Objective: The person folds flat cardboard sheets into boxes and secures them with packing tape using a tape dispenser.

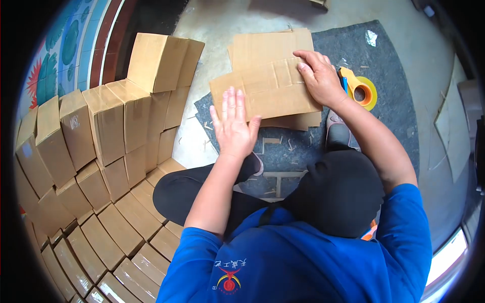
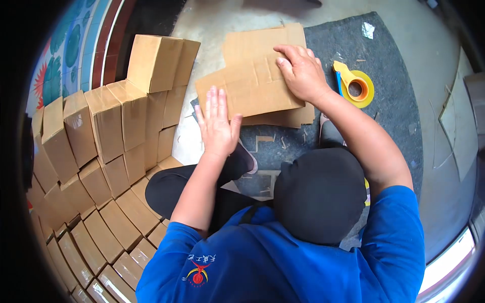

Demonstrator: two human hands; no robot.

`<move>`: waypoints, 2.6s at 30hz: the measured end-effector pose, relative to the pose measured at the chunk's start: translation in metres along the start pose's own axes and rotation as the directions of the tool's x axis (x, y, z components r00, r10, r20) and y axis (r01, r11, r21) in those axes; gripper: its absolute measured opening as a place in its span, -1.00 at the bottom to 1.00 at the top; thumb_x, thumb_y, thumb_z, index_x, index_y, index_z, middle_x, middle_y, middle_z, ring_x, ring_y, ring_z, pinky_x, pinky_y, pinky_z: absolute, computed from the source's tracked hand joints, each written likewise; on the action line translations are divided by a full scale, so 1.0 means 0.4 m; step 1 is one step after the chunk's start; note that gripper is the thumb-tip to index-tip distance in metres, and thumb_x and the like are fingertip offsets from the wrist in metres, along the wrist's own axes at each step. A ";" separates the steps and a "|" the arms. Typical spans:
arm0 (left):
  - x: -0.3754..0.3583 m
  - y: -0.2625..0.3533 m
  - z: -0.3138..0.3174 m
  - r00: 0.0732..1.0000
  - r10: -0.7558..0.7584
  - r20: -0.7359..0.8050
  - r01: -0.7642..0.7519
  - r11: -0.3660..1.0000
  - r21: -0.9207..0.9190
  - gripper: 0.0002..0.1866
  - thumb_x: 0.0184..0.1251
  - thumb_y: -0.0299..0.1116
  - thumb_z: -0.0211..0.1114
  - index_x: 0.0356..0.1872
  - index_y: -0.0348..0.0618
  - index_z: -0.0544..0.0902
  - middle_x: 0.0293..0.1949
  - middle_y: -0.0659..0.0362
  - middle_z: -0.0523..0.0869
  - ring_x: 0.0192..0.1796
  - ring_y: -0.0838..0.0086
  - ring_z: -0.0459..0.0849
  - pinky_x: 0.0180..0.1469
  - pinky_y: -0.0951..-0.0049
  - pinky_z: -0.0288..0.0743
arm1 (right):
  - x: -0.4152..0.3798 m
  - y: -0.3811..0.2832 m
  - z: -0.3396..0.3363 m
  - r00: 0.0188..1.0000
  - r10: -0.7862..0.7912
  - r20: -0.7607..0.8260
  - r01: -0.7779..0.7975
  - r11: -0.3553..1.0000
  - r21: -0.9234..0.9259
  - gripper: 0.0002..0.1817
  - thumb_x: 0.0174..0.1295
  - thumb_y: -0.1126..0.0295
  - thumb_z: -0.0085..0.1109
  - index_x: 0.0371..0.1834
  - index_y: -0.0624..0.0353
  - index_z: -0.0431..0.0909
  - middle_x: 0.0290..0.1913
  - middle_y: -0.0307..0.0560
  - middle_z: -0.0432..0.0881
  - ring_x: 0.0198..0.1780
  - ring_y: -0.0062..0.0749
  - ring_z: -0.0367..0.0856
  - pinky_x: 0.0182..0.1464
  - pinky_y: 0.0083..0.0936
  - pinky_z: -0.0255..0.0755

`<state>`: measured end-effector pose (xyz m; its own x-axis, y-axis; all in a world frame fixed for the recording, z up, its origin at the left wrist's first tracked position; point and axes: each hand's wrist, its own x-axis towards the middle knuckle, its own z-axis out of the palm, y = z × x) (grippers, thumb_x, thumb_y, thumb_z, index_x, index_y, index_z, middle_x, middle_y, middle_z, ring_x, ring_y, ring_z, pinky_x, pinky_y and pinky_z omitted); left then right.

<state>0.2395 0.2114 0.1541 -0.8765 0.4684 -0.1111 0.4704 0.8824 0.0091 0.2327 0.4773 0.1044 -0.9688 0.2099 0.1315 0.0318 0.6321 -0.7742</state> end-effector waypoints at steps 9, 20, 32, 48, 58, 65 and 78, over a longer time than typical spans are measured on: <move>0.032 -0.048 0.013 0.967 -0.223 -0.125 0.194 0.959 -0.208 -0.20 0.46 0.06 0.12 0.51 -0.31 0.18 0.57 -0.11 0.08 0.60 0.04 0.03 0.56 0.09 -0.04 | 0.027 0.000 0.020 0.994 0.070 0.078 -0.076 0.994 0.076 -0.49 0.39 0.17 0.03 0.38 0.04 0.38 0.26 0.23 0.48 0.32 0.10 0.40 0.41 -0.17 0.24; 0.123 -0.153 0.041 0.937 -0.320 -0.138 0.183 0.790 -0.585 -0.24 0.37 0.00 0.30 0.41 -0.33 0.34 0.41 -0.24 0.33 0.44 0.00 0.35 0.46 0.27 0.24 | 0.051 -0.070 -0.036 0.989 0.139 -0.043 -0.144 0.977 -0.159 -0.19 0.30 -0.02 0.18 0.49 0.22 0.16 0.40 0.21 0.35 0.39 0.13 0.34 0.43 -0.17 0.22; 0.122 -0.204 0.029 0.940 -0.268 0.213 0.339 0.640 -0.690 0.12 0.16 -0.03 0.50 0.55 -0.29 -0.05 0.28 -0.27 0.50 0.32 0.02 0.53 0.36 0.25 0.40 | -0.207 -0.077 -0.094 0.907 0.300 0.294 -0.420 0.670 0.612 -0.81 0.33 0.45 0.05 -0.26 0.29 0.67 -0.28 -0.13 0.69 -0.26 -0.49 0.68 -0.09 -0.55 0.54; 0.152 -0.174 -0.009 0.917 -0.312 0.248 0.399 0.732 -0.552 0.11 0.18 0.00 0.48 0.53 -0.39 -0.01 0.20 -0.26 0.59 0.25 0.11 0.61 0.28 0.34 0.46 | -0.183 -0.004 0.131 0.676 0.280 0.682 -0.670 0.618 0.411 -0.55 0.34 0.32 -0.01 0.24 0.22 0.59 0.17 -0.02 0.66 0.18 -0.31 0.59 0.30 -0.37 0.37; 0.147 -0.175 -0.024 0.911 -0.317 0.262 0.411 0.714 -0.567 0.15 0.14 0.02 0.51 0.55 -0.32 -0.05 0.15 -0.25 0.62 0.20 0.03 0.64 0.28 0.28 0.49 | -0.033 -0.291 0.165 0.238 -0.256 0.937 -0.353 0.876 0.330 -0.30 0.38 0.48 0.00 0.60 0.04 0.06 0.43 0.02 0.36 0.44 -0.32 0.30 0.50 -0.42 0.11; 0.133 -0.174 -0.014 0.920 -0.296 0.257 0.392 0.703 -0.593 0.14 0.14 -0.01 0.50 0.55 -0.31 -0.05 0.16 -0.25 0.61 0.21 0.02 0.63 0.28 0.26 0.49 | -0.054 -0.179 0.328 0.273 -0.178 0.945 -0.317 0.911 0.263 -0.24 0.34 0.29 0.03 0.62 -0.03 0.04 0.55 0.07 0.20 0.57 -0.21 0.09 0.54 -0.40 -0.02; 0.004 -0.102 0.012 0.953 -0.292 0.076 0.237 0.565 -0.790 0.04 0.23 -0.32 0.47 0.57 -0.22 -0.09 0.39 -0.24 0.36 0.40 0.03 0.42 0.42 0.22 0.30 | 0.012 0.135 -0.213 0.771 0.518 0.371 -0.505 0.852 -0.140 -0.50 0.36 0.22 0.06 0.27 0.30 0.51 0.17 0.15 0.64 0.25 -0.10 0.58 0.32 -0.33 0.39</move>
<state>0.2194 0.1759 0.1489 -0.9653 0.1851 -0.1845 -0.0225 0.6447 0.7641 0.2508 0.5761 0.1161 -0.8216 0.2122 -0.5291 0.5504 0.5369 -0.6393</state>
